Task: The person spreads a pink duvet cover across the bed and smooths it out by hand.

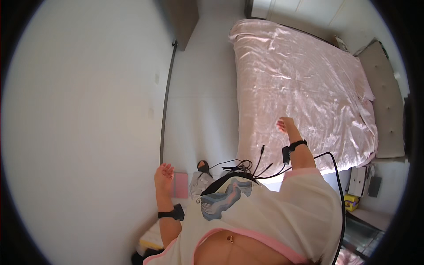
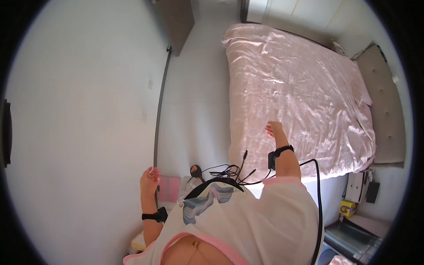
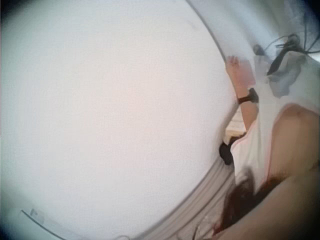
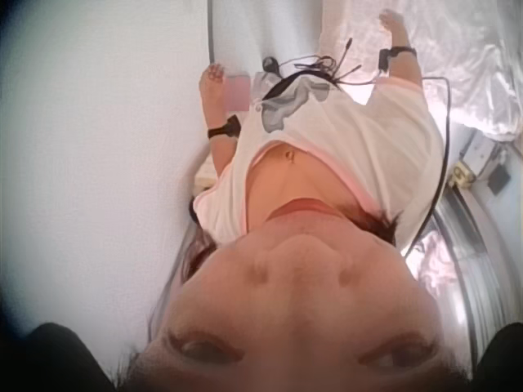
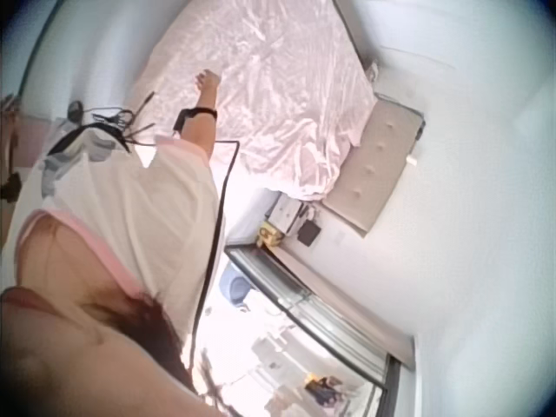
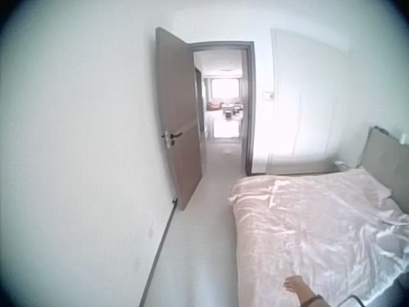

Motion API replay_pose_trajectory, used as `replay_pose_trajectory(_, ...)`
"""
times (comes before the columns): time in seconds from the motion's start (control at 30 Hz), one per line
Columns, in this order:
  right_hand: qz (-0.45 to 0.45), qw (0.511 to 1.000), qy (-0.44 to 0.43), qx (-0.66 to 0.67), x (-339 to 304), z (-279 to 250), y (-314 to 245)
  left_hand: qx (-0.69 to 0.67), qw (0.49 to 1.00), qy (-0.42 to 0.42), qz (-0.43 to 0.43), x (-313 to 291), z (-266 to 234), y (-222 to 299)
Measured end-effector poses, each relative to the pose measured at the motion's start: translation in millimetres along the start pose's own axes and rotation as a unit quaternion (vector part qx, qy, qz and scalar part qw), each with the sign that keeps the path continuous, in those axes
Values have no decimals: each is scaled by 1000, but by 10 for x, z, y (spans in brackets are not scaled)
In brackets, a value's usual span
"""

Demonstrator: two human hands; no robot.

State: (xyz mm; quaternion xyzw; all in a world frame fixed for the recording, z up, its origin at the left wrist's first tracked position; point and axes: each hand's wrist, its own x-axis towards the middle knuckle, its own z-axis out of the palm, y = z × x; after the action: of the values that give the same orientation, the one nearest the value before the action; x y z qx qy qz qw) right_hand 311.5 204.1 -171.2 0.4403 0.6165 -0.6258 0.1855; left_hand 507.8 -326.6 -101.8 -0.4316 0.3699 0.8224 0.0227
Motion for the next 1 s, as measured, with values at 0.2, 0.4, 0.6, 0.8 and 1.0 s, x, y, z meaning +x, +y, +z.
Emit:
replay_pose_trajectory(0.2, 19, 989, 45, 139, -184, 186, -250, 132, 988, -71, -35, 936, 1063, 1023)
replay_pose_trajectory(0.4, 70, 970, 91, 213, 318, 445, -551, 204, 960, -144, -127, 2145, 2395, 1303)
replay_pose_trajectory(0.6, 123, 970, 120, 174, 1218, 699, -1219, 251, 939, -157, -176, 3161, 3950, 1462)
replay_pose_trajectory(0.8, 0, 975, 88, 206, 1670, 889, -2618, 296, 910, -198, -211, 4038, 5572, 1573)
replay_pose_trajectory(1.0, -54, 961, 138, 233, 1917, 922, -3451, 387, 856, -209, -273, 5178, 6937, 1314)
